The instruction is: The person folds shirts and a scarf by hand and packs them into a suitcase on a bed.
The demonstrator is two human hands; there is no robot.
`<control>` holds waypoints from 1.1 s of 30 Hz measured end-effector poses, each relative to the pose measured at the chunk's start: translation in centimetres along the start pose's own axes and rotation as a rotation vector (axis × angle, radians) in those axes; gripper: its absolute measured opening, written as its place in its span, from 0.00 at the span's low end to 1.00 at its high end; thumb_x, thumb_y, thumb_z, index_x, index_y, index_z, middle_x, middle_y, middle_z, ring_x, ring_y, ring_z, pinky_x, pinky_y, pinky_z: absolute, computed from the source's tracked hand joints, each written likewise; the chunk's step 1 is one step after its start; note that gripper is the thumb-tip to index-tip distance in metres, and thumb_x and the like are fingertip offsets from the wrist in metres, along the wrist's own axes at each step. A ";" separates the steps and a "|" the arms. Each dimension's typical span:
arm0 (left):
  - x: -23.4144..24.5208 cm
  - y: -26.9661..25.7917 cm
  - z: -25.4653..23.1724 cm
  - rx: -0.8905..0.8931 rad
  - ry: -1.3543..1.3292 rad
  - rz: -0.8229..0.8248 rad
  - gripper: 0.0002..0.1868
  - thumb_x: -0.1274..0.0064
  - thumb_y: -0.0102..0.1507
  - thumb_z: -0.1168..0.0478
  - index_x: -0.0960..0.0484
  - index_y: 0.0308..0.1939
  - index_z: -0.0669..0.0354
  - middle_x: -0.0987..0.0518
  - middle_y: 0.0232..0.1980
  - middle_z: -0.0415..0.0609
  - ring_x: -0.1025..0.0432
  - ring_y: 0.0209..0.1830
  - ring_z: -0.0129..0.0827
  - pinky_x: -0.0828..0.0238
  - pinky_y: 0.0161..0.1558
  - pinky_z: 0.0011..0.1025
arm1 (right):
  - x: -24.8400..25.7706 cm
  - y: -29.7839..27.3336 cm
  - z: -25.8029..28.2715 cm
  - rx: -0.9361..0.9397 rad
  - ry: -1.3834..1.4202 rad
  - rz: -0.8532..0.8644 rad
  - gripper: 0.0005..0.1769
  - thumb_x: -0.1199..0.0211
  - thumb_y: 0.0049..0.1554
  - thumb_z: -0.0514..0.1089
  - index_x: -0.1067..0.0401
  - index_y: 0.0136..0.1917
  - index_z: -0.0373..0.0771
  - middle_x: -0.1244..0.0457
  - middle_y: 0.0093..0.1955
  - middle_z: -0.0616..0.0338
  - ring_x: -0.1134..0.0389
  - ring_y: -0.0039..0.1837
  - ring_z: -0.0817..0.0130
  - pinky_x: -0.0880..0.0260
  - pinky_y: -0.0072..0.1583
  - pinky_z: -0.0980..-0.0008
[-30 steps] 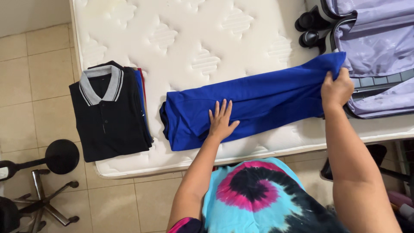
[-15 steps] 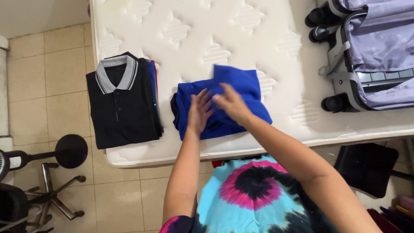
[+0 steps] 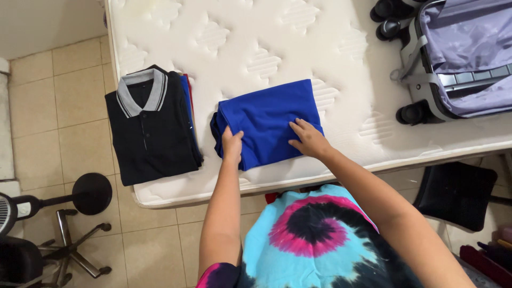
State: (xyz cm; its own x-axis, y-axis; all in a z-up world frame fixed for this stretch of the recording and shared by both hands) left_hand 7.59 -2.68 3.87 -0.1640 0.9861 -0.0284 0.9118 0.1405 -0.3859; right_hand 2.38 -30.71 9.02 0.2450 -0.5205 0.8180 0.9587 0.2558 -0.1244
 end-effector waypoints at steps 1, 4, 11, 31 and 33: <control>0.4 0.1 -0.3 -0.013 0.026 -0.017 0.23 0.50 0.60 0.72 0.22 0.61 0.64 0.17 0.55 0.52 0.24 0.53 0.37 0.31 0.58 0.31 | 0.0 -0.4 0.2 0.051 -0.048 -0.019 0.41 0.32 0.55 0.54 0.40 0.76 0.39 0.47 0.78 0.38 0.48 0.79 0.42 0.45 0.75 0.54; 1.8 0.4 -1.0 -0.023 0.180 -0.068 0.18 0.49 0.61 0.69 0.21 0.56 0.65 0.17 0.51 0.53 0.23 0.49 0.38 0.30 0.55 0.32 | -1.1 -1.4 -0.1 0.030 -0.167 0.093 0.48 0.32 0.53 0.54 0.47 0.80 0.41 0.53 0.81 0.39 0.54 0.81 0.44 0.52 0.77 0.52; 2.2 -1.6 -0.2 -0.095 0.652 -0.137 0.17 0.39 0.62 0.58 0.22 0.48 0.67 0.18 0.47 0.61 0.23 0.49 0.53 0.29 0.53 0.41 | -1.2 -3.1 -2.4 -0.170 -0.289 0.094 0.57 0.35 0.53 0.65 0.58 0.82 0.39 0.62 0.84 0.41 0.65 0.84 0.44 0.60 0.77 0.41; -16.2 3.9 -10.0 -0.893 1.055 0.134 0.07 0.43 0.62 0.62 0.19 0.44 0.53 0.18 0.48 0.44 0.26 0.51 0.43 0.34 0.55 0.44 | 1.1 -5.5 -9.9 -0.711 0.117 -0.026 0.32 0.29 0.48 0.69 0.22 0.48 0.38 0.30 0.46 0.45 0.28 0.51 0.46 0.28 0.53 0.50; -20.0 5.3 -8.4 -0.876 1.053 0.230 0.09 0.44 0.63 0.62 0.19 0.47 0.54 0.19 0.50 0.46 0.26 0.53 0.44 0.34 0.55 0.44 | 0.3 -6.1 -10.3 -0.680 0.141 0.031 0.30 0.28 0.47 0.67 0.22 0.47 0.39 0.29 0.46 0.45 0.28 0.52 0.47 0.29 0.54 0.51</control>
Point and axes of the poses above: each hand's wrist, its own y-axis towards the middle knuckle, its own x-axis out of the back of the hand, z = x × y, the point moved 8 cm from there along y, towards the middle knuckle
